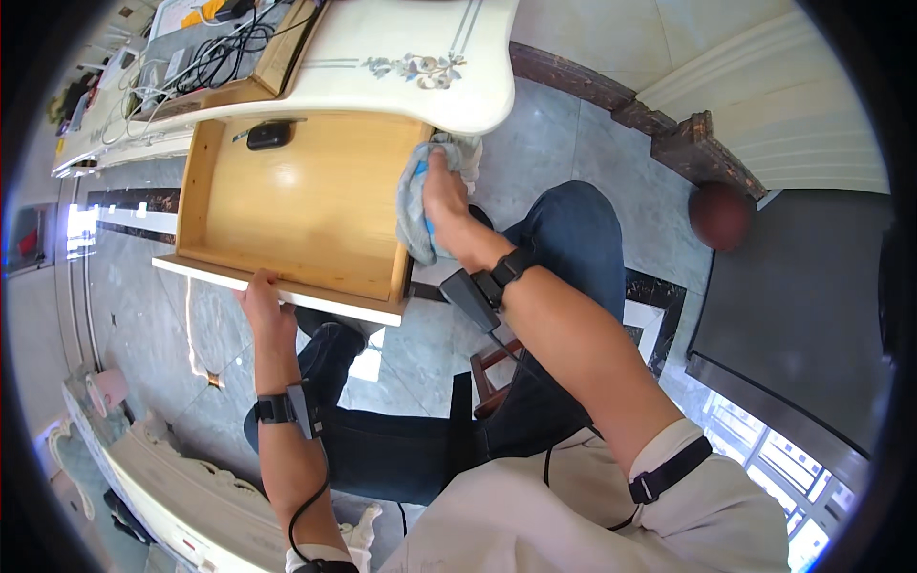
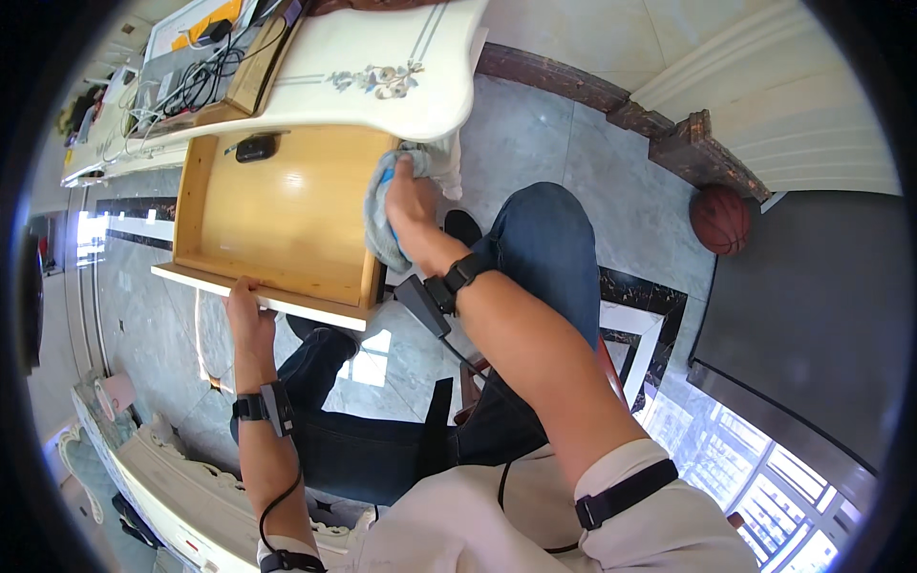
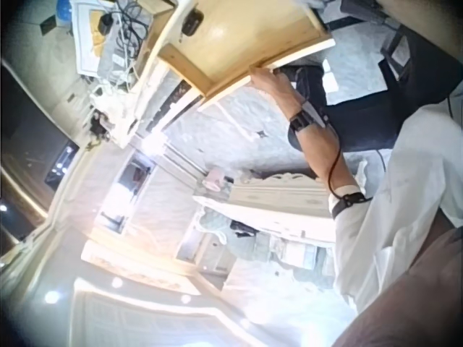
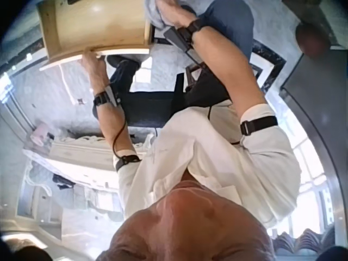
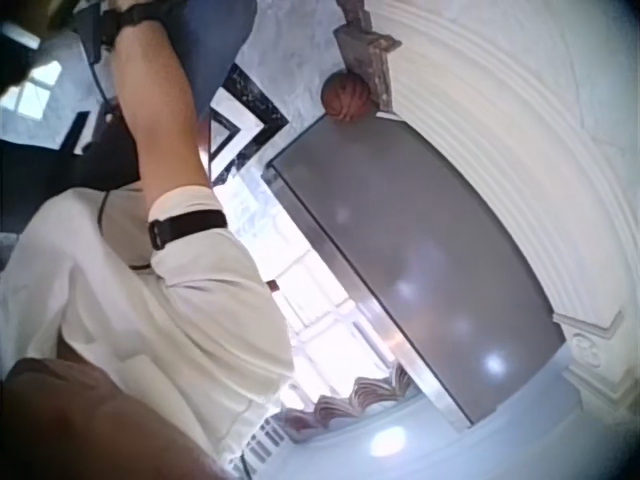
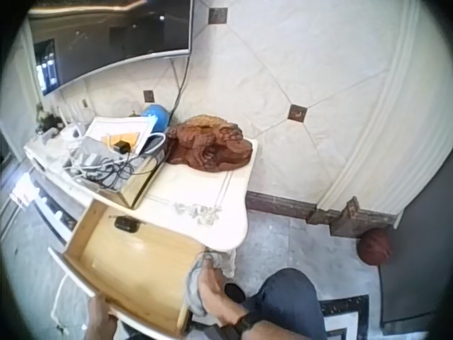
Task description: Cleaning the inside and edges of a wooden drawer using a cloth.
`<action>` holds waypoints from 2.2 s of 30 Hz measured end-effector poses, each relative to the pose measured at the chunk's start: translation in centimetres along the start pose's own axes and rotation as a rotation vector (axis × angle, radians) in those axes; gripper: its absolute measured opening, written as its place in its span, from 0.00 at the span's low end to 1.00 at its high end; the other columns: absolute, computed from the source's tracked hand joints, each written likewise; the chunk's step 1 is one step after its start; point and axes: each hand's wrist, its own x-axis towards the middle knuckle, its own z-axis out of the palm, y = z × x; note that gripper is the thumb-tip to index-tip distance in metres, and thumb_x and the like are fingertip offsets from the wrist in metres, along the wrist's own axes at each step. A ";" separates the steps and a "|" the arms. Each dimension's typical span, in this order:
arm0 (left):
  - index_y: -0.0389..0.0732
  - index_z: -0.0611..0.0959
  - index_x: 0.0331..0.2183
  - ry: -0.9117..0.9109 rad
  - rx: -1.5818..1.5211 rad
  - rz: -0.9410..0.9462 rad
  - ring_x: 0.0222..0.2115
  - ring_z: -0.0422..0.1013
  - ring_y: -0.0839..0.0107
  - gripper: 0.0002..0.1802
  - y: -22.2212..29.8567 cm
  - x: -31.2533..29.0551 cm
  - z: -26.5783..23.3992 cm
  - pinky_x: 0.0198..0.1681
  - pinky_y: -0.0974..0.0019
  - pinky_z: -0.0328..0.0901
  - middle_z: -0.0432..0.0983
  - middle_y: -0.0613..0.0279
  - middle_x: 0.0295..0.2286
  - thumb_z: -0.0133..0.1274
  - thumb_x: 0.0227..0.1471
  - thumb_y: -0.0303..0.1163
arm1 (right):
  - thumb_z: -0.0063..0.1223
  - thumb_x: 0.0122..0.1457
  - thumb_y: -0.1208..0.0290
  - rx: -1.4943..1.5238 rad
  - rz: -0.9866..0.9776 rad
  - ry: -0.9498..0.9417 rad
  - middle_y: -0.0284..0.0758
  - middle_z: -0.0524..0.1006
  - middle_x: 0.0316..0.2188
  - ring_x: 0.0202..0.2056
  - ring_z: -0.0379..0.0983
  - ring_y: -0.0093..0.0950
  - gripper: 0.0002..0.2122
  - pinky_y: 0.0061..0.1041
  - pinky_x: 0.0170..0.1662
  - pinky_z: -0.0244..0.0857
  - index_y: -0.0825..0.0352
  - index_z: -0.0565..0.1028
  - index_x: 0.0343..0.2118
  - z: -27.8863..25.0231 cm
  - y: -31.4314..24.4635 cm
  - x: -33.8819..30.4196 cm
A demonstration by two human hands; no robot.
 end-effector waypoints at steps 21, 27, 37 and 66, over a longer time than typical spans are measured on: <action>0.39 0.73 0.41 -0.015 0.058 0.012 0.32 0.73 0.60 0.17 -0.8 2.4 -1.9 0.32 0.50 0.73 0.71 0.57 0.34 0.49 0.45 0.21 | 0.52 0.61 0.64 0.166 -0.053 0.003 0.41 0.78 0.42 0.44 0.74 0.33 0.19 0.34 0.48 0.67 0.72 0.72 0.51 -4.0 7.5 -5.0; 0.48 0.67 0.49 -0.055 0.063 -0.083 0.39 0.67 0.64 0.27 -0.4 1.5 -1.1 0.37 0.49 0.66 0.68 0.62 0.40 0.49 0.45 0.22 | 0.52 0.58 0.67 -0.139 -0.399 0.026 0.53 0.79 0.46 0.50 0.75 0.49 0.20 0.41 0.53 0.67 0.69 0.74 0.53 -2.1 0.4 0.8; 0.42 0.71 0.42 -0.009 0.058 -0.029 0.35 0.70 0.63 0.18 -0.8 1.8 -0.7 0.33 0.51 0.69 0.69 0.60 0.35 0.49 0.46 0.21 | 0.53 0.57 0.70 -0.278 -0.596 0.016 0.54 0.75 0.47 0.50 0.72 0.54 0.21 0.46 0.53 0.67 0.67 0.73 0.55 -2.2 1.1 0.5; 0.39 0.71 0.47 -0.033 0.093 -0.093 0.39 0.71 0.58 0.23 0.2 1.7 -0.9 0.37 0.46 0.71 0.70 0.55 0.39 0.50 0.45 0.21 | 0.50 0.54 0.81 0.100 -0.091 -0.118 0.36 0.79 0.39 0.37 0.76 0.23 0.27 0.26 0.39 0.72 0.68 0.68 0.61 -6.2 11.4 -5.4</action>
